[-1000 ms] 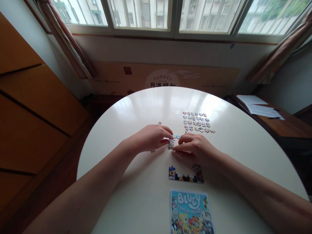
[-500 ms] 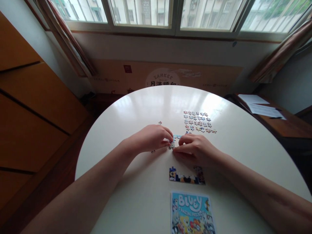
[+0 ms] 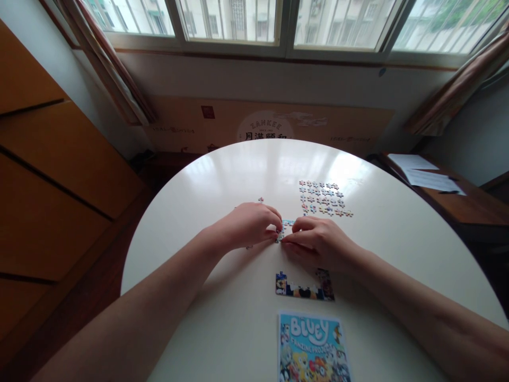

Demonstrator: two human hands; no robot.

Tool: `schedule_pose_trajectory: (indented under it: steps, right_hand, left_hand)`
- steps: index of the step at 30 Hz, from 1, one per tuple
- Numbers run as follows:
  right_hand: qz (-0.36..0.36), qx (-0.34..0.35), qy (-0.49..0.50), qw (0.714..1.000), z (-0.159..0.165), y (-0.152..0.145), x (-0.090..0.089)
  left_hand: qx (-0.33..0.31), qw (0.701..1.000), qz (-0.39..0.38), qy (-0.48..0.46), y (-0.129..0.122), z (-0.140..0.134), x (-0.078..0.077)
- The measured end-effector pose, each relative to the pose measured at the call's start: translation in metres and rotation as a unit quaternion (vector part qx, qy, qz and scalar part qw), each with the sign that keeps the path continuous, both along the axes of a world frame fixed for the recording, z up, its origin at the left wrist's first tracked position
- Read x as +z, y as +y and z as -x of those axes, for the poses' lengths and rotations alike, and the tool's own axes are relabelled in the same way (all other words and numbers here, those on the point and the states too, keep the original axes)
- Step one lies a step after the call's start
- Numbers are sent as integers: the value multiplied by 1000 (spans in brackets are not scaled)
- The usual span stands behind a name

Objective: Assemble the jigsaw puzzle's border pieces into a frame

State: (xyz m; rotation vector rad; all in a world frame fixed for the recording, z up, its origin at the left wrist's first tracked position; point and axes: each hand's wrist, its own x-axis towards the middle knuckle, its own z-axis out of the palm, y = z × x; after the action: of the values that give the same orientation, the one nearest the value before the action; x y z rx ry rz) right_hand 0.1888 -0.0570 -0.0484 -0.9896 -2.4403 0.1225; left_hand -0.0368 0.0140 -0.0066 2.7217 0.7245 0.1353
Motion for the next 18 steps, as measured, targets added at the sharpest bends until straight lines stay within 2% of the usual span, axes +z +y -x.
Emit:
schedule_pose_trajectory:
  steps: [6, 18]
  right_hand:
    - [25, -8, -6, 1000, 2, 0, 1]
    - [31, 26, 26, 999, 4, 2, 3]
  left_hand:
    - [3, 1000, 1, 1, -1, -1, 1]
    - [-2, 1000, -6, -8, -1, -1, 1]
